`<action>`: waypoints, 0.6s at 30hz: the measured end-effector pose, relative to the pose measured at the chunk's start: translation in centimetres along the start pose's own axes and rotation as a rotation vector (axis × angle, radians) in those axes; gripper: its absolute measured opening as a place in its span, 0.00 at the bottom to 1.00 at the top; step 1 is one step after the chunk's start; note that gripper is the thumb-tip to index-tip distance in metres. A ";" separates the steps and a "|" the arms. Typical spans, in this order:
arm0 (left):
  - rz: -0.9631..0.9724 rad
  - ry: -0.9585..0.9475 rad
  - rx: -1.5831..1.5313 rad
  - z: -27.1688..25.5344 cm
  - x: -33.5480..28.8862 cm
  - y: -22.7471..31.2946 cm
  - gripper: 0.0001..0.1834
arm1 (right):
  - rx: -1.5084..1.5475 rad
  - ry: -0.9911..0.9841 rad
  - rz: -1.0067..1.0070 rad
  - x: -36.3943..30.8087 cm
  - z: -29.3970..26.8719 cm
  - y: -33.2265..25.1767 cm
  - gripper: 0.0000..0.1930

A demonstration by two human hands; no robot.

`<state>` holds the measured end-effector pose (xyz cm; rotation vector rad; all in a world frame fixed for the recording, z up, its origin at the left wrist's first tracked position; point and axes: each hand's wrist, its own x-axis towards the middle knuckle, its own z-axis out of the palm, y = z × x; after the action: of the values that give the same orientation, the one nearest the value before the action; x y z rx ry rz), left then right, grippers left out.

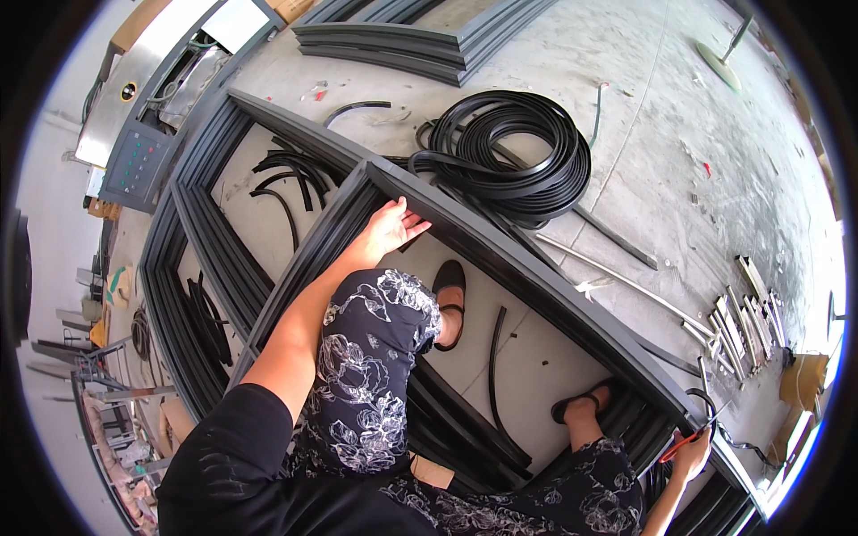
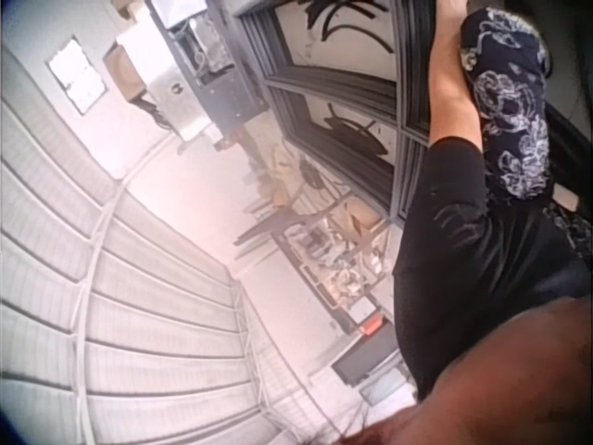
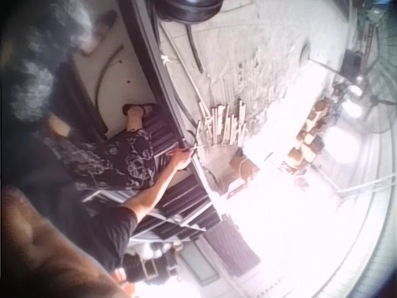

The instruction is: The person cuts strips of black rubber weather stripping using scissors, handling several short segments and pulling from a larger coil.

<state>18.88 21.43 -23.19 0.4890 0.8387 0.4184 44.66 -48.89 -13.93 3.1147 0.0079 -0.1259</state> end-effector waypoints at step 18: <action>-0.155 -0.158 0.020 -7.5 4.5 5.8 0.13 | 0.163 -0.263 -0.247 -0.6 -0.1 -4.7 0.27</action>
<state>14.75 30.38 -26.88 0.4651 0.7230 0.2256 44.07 -44.16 -13.89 3.2158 0.3973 -0.5664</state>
